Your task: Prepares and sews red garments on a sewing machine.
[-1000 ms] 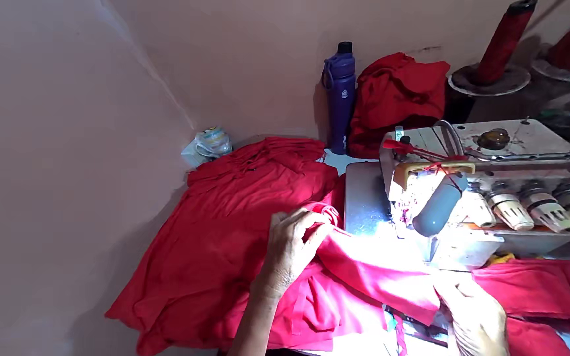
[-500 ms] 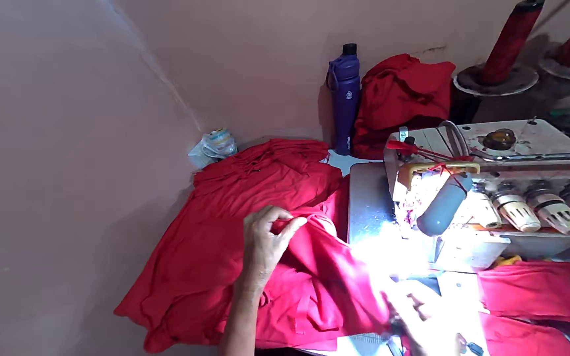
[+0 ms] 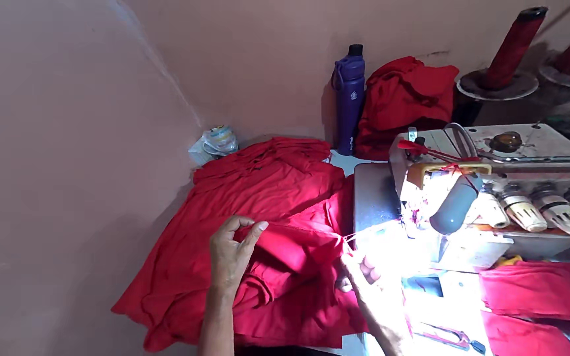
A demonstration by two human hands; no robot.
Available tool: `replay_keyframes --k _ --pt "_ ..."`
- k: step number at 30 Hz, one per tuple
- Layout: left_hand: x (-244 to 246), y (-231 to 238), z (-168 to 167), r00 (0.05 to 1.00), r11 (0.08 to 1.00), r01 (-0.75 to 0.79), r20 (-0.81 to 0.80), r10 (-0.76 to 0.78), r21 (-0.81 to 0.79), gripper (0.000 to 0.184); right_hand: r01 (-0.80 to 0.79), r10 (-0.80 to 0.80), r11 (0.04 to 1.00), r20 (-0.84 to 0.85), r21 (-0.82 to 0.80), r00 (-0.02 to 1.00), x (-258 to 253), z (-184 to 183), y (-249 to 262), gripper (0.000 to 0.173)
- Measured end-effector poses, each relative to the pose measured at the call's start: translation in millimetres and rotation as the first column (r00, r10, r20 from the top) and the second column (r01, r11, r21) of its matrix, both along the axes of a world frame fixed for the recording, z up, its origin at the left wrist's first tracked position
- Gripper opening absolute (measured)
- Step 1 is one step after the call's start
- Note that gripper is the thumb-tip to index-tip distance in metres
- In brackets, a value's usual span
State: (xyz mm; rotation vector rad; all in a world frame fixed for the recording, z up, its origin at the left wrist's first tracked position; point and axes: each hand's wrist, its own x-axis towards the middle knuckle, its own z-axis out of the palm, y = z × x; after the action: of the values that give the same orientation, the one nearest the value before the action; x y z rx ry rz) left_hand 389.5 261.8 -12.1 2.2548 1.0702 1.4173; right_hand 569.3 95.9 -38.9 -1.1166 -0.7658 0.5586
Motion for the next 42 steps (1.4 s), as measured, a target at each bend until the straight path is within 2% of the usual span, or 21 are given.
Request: replay_keyframes --k 4,7,13,14,16,17,19,22,24,27,32,34,37,40,42 --pt "-5.7 -9.3 3.9 0.996 0.996 0.085 -0.030 -0.085 0.004 0.030 -0.049 0.049 0.999 -0.006 0.008 0.999 2.4 -3.3 -30.0 0.010" --pt "11.5 -19.4 17.7 0.979 0.980 0.195 -0.068 -0.191 0.049 0.027 -0.100 0.095 0.994 -0.095 -0.048 0.991 13.0 -0.3 -66.7 0.013" --pt "107.4 -29.0 37.7 0.926 0.914 0.371 -0.139 -0.351 0.164 0.013 -0.044 0.034 0.995 -0.118 -0.086 0.992 35.0 -11.4 -104.5 0.022" --pt "124.5 -27.6 35.8 0.909 0.896 0.412 -0.151 -0.389 0.165 0.012 -0.046 0.032 0.994 -0.137 -0.097 0.990 36.9 -14.9 -106.7 0.020" --pt "149.0 -25.9 28.5 0.867 0.880 0.471 -0.223 -0.446 0.068 0.010 -0.051 0.029 0.989 -0.157 -0.139 0.987 38.2 -20.5 -108.9 0.018" --pt "156.7 -26.6 23.8 0.850 0.881 0.473 -0.269 -0.453 0.014 0.010 -0.050 0.025 0.985 -0.151 -0.164 0.988 38.8 -21.7 -109.3 0.017" --pt "166.3 -33.2 17.5 0.849 0.908 0.416 -0.338 -0.405 -0.045 0.023 -0.007 -0.011 0.971 -0.074 -0.239 0.997 42.1 -20.4 -107.0 0.016" --pt "170.1 -44.8 18.1 0.900 0.959 0.284 -0.342 -0.271 -0.013 0.035 0.057 -0.048 0.942 0.035 -0.332 0.998 51.6 -19.9 -93.0 0.033" --pt "169.4 -47.8 15.0 0.914 0.956 0.290 -0.311 -0.260 0.053 0.027 0.083 -0.066 0.943 0.062 -0.321 0.996 55.2 -23.7 -81.1 0.025" --pt "167.7 -52.1 13.8 0.899 0.930 0.365 -0.275 -0.340 0.042 0.004 0.101 -0.083 0.968 0.088 -0.229 0.993 52.1 -28.4 -74.3 0.003" --pt "159.1 -55.7 5.9 0.901 0.922 0.387 -0.225 -0.372 0.027 0.013 0.032 -0.029 0.983 0.018 -0.181 0.999 40.9 -25.8 -94.6 0.010" --pt "152.5 -57.7 5.0 0.890 0.917 0.398 -0.228 -0.395 -0.036 0.016 0.031 -0.035 0.984 -0.017 -0.174 0.999 43.0 -26.9 -103.0 0.014" --pt "145.3 -62.5 6.0 0.849 0.893 0.435 -0.278 -0.450 -0.118 0.025 -0.018 0.002 0.989 -0.104 -0.148 0.995 47.3 -27.1 -107.8 0.019" --pt "150.9 -66.5 6.3 0.806 0.879 0.449 -0.351 -0.476 -0.162 0.035 -0.050 0.039 0.995 -0.112 -0.091 0.993 43.3 -26.7 -106.2 0.022" --pt "161.0 -66.6 9.4 0.769 0.877 0.432 -0.423 -0.480 -0.209 0.041 -0.012 0.003 0.996 -0.101 -0.086 0.995 40.4 -27.3 -106.5 0.025"
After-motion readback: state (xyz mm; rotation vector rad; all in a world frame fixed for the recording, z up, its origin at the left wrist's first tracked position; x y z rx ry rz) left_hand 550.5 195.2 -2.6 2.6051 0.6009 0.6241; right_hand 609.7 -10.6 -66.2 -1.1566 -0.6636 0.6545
